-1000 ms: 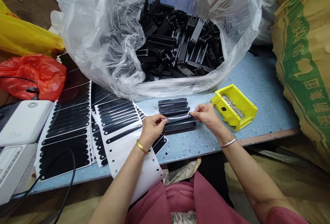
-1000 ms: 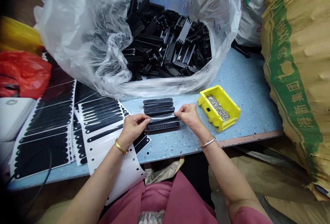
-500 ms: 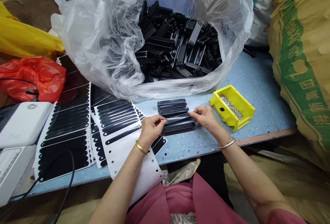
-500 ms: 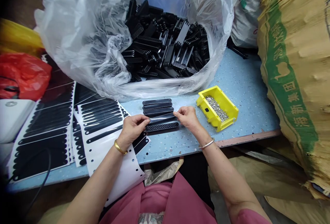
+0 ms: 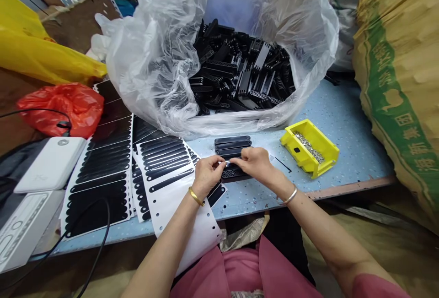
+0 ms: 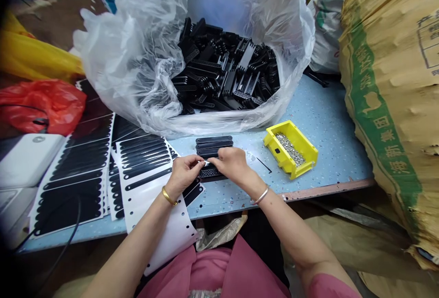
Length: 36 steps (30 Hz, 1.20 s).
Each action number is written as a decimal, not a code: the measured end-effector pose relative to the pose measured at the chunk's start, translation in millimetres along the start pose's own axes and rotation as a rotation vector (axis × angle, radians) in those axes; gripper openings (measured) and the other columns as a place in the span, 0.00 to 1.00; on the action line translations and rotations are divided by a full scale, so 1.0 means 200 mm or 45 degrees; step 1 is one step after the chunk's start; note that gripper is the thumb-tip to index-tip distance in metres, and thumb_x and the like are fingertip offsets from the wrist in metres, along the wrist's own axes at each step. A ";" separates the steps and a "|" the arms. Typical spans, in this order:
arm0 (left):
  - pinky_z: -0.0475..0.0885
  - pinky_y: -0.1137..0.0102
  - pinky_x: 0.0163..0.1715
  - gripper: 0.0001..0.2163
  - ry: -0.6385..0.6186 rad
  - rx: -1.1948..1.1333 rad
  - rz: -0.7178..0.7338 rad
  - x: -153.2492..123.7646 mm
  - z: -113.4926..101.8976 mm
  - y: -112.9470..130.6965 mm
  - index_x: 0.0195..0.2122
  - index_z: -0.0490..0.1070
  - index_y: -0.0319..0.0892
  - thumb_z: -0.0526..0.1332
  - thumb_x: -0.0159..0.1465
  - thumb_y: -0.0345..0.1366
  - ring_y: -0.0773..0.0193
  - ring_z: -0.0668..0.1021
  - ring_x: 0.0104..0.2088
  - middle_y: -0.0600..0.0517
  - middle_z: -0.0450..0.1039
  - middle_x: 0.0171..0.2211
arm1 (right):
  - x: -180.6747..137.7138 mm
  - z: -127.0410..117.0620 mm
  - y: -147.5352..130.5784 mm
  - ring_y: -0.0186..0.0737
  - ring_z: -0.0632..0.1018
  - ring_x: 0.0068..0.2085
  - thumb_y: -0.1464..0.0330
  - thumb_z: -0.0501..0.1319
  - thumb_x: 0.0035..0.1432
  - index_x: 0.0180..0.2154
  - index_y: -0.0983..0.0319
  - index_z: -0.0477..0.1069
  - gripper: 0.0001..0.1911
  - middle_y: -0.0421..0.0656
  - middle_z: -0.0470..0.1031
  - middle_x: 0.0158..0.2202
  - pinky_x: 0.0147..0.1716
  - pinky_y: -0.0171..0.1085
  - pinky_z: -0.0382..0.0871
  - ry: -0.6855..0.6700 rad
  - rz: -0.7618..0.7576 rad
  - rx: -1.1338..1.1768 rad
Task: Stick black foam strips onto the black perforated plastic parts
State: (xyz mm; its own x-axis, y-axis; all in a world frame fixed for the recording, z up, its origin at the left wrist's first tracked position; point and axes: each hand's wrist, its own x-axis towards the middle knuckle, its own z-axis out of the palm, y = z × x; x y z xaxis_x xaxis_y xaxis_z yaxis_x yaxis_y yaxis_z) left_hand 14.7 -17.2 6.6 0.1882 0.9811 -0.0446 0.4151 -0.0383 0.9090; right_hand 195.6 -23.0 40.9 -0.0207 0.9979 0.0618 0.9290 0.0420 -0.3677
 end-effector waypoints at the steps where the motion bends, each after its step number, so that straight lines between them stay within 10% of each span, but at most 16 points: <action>1: 0.62 0.75 0.19 0.06 0.006 0.010 0.003 0.00 0.00 0.00 0.28 0.79 0.42 0.63 0.58 0.36 0.68 0.72 0.16 0.56 0.72 0.16 | 0.01 0.00 -0.02 0.39 0.72 0.26 0.54 0.65 0.57 0.18 0.59 0.70 0.22 0.44 0.75 0.21 0.25 0.37 0.51 -0.067 -0.034 -0.062; 10: 0.65 0.72 0.25 0.06 0.057 0.172 0.032 -0.02 0.01 0.02 0.30 0.79 0.42 0.62 0.61 0.35 0.67 0.73 0.18 0.56 0.71 0.16 | -0.03 -0.07 0.30 0.39 0.71 0.24 0.55 0.60 0.62 0.17 0.60 0.69 0.25 0.45 0.73 0.19 0.25 0.38 0.51 0.009 0.187 -0.203; 16: 0.68 0.68 0.31 0.14 0.158 0.759 0.367 -0.08 0.01 0.10 0.48 0.79 0.43 0.57 0.67 0.37 0.59 0.79 0.30 0.47 0.77 0.28 | -0.02 -0.02 0.19 0.41 0.73 0.26 0.44 0.66 0.49 0.23 0.59 0.69 0.25 0.43 0.74 0.22 0.25 0.35 0.55 0.066 0.275 -0.071; 24: 0.69 0.65 0.31 0.20 -0.397 1.270 0.632 -0.05 -0.01 0.19 0.60 0.70 0.44 0.51 0.69 0.31 0.53 0.80 0.34 0.44 0.78 0.33 | 0.03 0.02 0.15 0.36 0.70 0.24 0.55 0.70 0.47 0.18 0.58 0.60 0.23 0.38 0.68 0.19 0.24 0.34 0.52 -0.064 0.246 0.103; 36: 0.66 0.69 0.32 0.13 -0.131 0.986 0.341 -0.02 -0.14 0.14 0.37 0.80 0.44 0.58 0.68 0.43 0.59 0.79 0.32 0.48 0.77 0.31 | -0.02 0.09 0.34 0.33 0.67 0.18 0.57 0.63 0.51 0.24 0.61 0.69 0.14 0.36 0.65 0.14 0.19 0.33 0.58 0.247 0.360 0.686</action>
State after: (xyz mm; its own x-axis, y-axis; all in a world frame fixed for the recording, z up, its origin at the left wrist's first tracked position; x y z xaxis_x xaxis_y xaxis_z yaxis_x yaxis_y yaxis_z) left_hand 1.2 -16.4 43.1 0.4326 0.8995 0.0613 0.8338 -0.4250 0.3525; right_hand 251.8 -23.2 -0.2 0.3122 0.9491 0.0425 0.5715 -0.1519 -0.8064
